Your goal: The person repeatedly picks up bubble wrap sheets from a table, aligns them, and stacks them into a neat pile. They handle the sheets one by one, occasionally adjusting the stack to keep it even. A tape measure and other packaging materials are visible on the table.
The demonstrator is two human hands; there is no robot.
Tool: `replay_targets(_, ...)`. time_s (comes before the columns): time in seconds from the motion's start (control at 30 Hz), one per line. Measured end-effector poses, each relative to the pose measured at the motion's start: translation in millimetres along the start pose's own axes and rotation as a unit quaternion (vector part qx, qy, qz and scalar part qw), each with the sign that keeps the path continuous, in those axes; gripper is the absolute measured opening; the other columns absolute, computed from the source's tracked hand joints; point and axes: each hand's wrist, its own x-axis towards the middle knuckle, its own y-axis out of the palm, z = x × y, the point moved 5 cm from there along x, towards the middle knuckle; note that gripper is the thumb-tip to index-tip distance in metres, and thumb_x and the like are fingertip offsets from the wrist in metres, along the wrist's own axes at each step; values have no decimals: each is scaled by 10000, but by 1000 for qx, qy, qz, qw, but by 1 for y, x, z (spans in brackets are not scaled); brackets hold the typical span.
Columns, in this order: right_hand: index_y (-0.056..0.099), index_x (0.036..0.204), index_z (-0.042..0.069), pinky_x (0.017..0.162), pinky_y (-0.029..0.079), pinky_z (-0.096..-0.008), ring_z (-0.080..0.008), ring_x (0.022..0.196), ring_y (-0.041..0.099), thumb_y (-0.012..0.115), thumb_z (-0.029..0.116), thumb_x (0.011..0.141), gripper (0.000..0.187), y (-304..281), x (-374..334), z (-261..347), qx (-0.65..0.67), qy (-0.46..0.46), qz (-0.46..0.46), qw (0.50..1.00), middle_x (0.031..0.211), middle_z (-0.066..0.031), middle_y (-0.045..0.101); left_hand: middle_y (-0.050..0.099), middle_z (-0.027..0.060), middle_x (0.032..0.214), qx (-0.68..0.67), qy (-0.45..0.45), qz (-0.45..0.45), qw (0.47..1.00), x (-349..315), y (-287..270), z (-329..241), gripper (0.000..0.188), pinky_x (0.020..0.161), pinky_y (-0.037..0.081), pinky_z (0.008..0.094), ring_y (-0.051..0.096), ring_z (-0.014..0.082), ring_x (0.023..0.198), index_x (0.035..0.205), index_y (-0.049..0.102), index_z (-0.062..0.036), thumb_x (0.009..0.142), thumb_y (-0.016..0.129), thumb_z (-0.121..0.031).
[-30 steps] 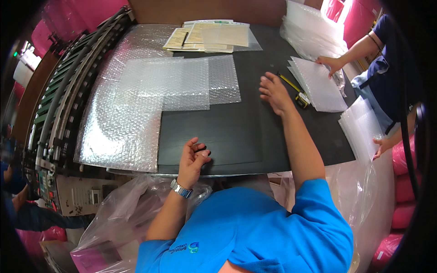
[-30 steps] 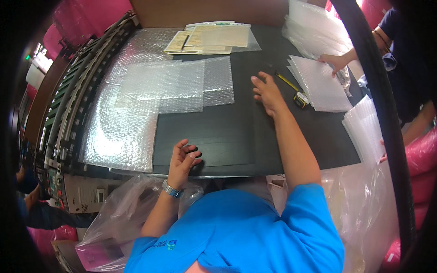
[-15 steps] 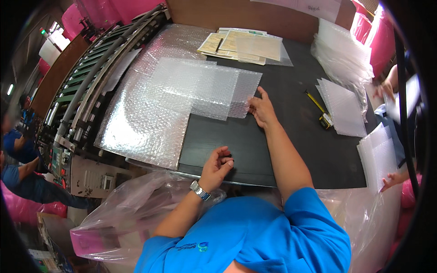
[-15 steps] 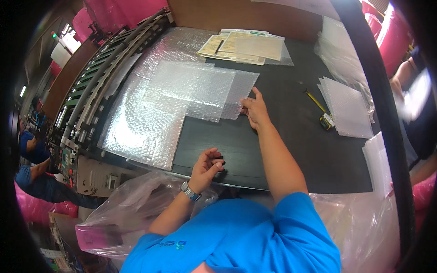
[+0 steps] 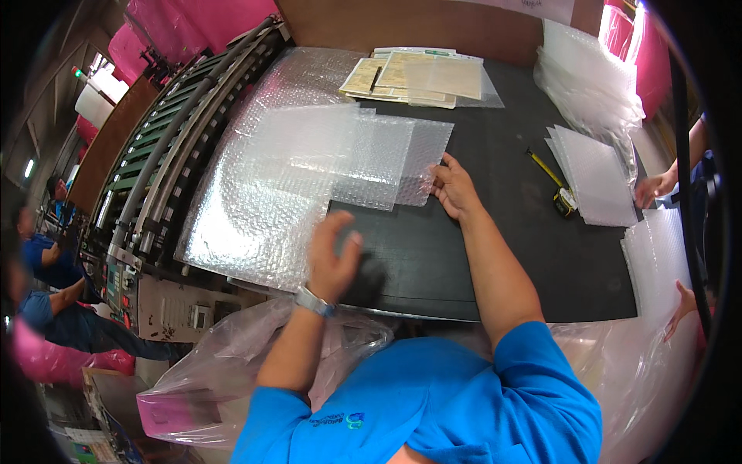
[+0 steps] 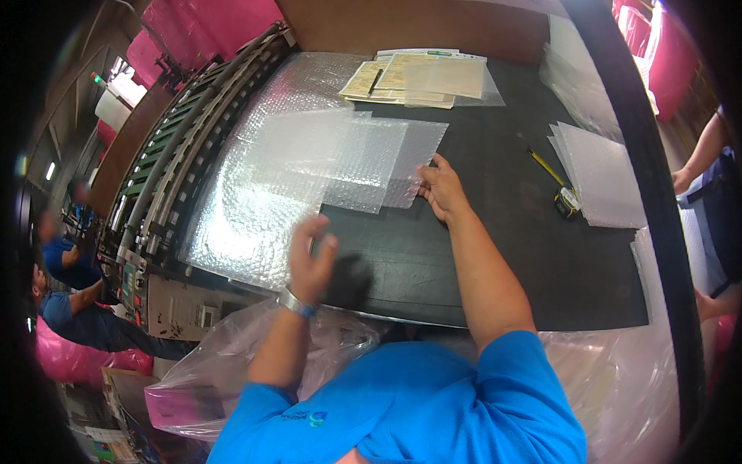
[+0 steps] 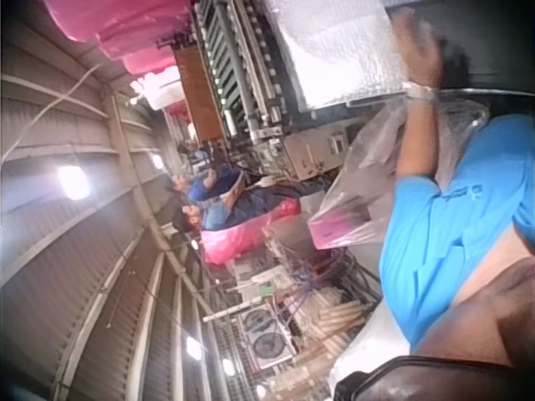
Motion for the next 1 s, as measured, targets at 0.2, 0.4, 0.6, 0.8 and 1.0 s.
replay_targets(0.2, 285, 1235, 55, 701, 469, -355, -197, 877, 543, 569, 163, 816, 518, 10, -5, 6, -8, 10, -63, 998, 1047, -99, 511, 342, 223, 1260, 299, -100, -60, 947, 99, -49, 121, 598, 942, 276, 481, 328, 353, 1172, 1212, 409, -65, 754, 584, -408)
replay_targets(0.4, 147, 1284, 47, 762, 441, -412, -251, 1009, 474, 615, 178, 790, 693, 16, -5, 11, -31, 31, -73, 996, 1141, -177, 446, 154, 181, 1398, 432, -327, 52, 839, 117, -50, 179, 829, 992, 75, 585, 91, 310, 1308, 1337, 256, -147, 703, 507, -618)
replay_targets(0.6, 243, 1245, 3, 818, 424, -439, -270, 1063, 442, 653, 166, 758, 657, 3, 9, 2, -24, -20, -51, 998, 1140, -194, 447, 275, 71, 1373, 401, -214, 237, 858, 94, 7, 159, 709, 983, 34, 613, 180, 237, 1292, 1261, 396, -226, 676, 536, -602)
replay_targets(0.8, 294, 1231, -10, 828, 423, -391, -252, 966, 510, 606, 25, 725, 595, -1, -6, 23, -25, 14, 2, 1000, 1072, -164, 493, 362, 108, 1297, 192, -151, 262, 934, 59, 35, 125, 650, 1017, 80, 535, 287, 230, 1237, 1226, 414, -137, 696, 608, -460)
replay_targets(1.0, 369, 1232, 37, 900, 360, -320, -176, 1034, 463, 646, 23, 667, 630, 49, -49, 68, -40, -175, 117, 977, 1129, -58, 489, 218, 209, 1336, -90, -148, -142, 974, 38, -5, 107, 918, 1003, 239, 378, 279, 285, 1207, 1321, 96, 35, 689, 711, -223)
